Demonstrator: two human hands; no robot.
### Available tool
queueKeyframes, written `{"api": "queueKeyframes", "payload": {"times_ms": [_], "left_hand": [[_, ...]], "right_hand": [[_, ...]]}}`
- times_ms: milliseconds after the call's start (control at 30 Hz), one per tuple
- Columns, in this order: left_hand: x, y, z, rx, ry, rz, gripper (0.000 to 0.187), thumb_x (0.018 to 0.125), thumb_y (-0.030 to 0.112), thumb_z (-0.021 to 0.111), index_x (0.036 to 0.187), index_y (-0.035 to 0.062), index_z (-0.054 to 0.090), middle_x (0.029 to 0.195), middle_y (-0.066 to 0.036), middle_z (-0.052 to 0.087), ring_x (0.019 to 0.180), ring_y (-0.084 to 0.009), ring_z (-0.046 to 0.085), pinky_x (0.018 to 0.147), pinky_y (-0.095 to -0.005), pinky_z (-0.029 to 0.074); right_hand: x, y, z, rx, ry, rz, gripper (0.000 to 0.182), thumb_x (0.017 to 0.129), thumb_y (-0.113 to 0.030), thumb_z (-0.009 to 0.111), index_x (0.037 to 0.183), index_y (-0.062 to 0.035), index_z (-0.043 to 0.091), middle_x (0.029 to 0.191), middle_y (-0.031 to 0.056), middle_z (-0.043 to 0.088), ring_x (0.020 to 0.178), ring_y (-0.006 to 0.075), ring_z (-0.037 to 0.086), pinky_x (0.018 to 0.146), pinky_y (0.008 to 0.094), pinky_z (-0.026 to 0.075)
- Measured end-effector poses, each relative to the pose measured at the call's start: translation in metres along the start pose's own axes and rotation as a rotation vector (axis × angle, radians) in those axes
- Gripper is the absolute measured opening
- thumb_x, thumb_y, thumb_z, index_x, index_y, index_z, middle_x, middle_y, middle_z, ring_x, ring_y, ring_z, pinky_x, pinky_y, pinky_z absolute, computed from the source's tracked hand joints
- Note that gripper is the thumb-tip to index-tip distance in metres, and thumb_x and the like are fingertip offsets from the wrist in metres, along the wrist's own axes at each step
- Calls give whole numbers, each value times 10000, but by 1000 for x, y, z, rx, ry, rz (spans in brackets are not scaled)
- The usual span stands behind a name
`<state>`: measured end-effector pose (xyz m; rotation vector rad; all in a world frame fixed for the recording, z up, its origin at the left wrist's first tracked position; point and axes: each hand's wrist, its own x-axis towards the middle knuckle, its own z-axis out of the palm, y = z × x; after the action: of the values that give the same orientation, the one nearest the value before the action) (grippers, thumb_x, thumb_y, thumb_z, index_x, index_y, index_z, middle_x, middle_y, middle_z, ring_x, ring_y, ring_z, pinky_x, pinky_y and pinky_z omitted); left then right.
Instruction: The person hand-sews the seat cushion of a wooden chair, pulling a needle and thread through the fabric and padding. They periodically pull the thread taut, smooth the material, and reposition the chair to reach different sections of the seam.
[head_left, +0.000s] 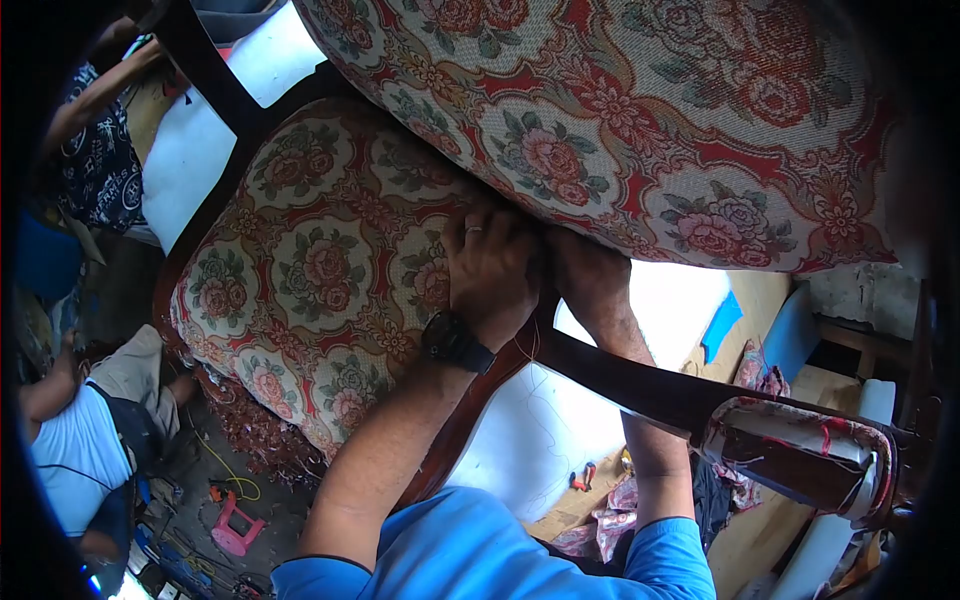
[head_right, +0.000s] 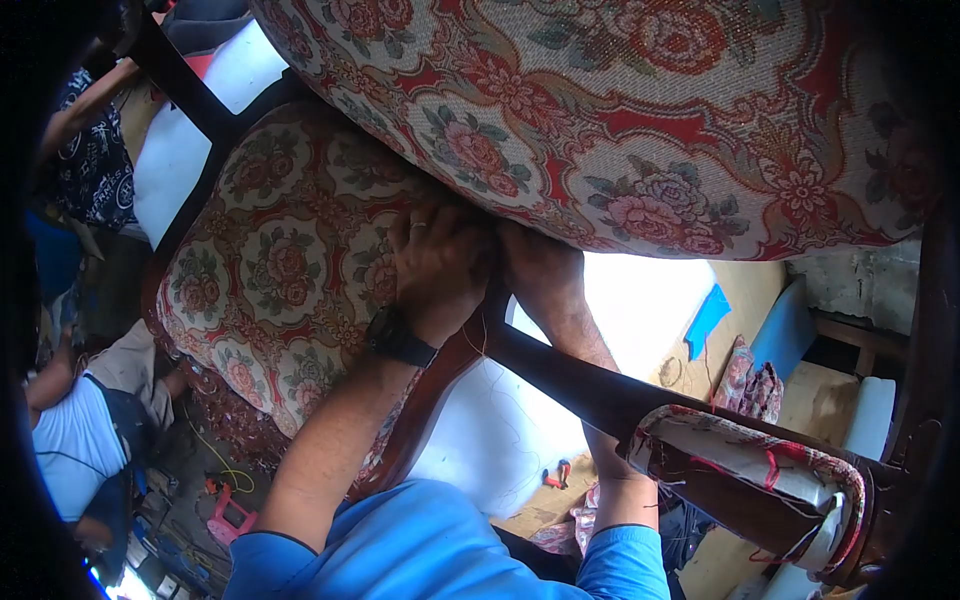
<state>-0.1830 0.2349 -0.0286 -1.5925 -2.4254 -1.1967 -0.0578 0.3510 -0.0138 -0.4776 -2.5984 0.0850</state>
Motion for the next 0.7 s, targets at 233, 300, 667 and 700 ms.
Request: {"api": "queueKeyframes", "payload": {"times_ms": [233, 300, 667, 700], "left_hand": [[1, 2, -2, -5, 12, 8, 240, 742, 155, 813, 970, 117, 748, 1151, -82, 649, 1251, -317, 562, 1148, -559, 357], [1, 1, -2, -10, 17, 8, 244, 737, 156, 819, 966, 114, 747, 1148, -82, 648, 1254, -317, 559, 1151, -556, 352], [2, 3, -4, 13, -12, -3, 215, 763, 153, 800, 966, 110, 744, 1147, -87, 637, 1265, -323, 551, 1155, -555, 346], [2, 3, -4, 18, -19, -3, 214, 762, 153, 801, 964, 110, 744, 1147, -87, 637, 1266, -324, 550, 1155, -555, 346]], "right_hand": [[2, 3, 1, 22, -2, 9, 302, 850, -14, 698, 1144, -71, 738, 1067, 187, 744, 991, 383, 740, 850, 489, 597], [1, 2, 3, 30, -9, 46, 318, 851, -14, 698, 1160, -75, 738, 1083, 193, 745, 1002, 386, 742, 857, 489, 597], [2, 1, 1, -18, -60, 41, 311, 847, -38, 703, 1155, -73, 732, 1074, 194, 739, 982, 386, 743, 850, 494, 599], [2, 1, 1, -21, -64, 44, 313, 849, -38, 701, 1159, -72, 731, 1074, 195, 738, 986, 387, 743, 853, 495, 599]]}}
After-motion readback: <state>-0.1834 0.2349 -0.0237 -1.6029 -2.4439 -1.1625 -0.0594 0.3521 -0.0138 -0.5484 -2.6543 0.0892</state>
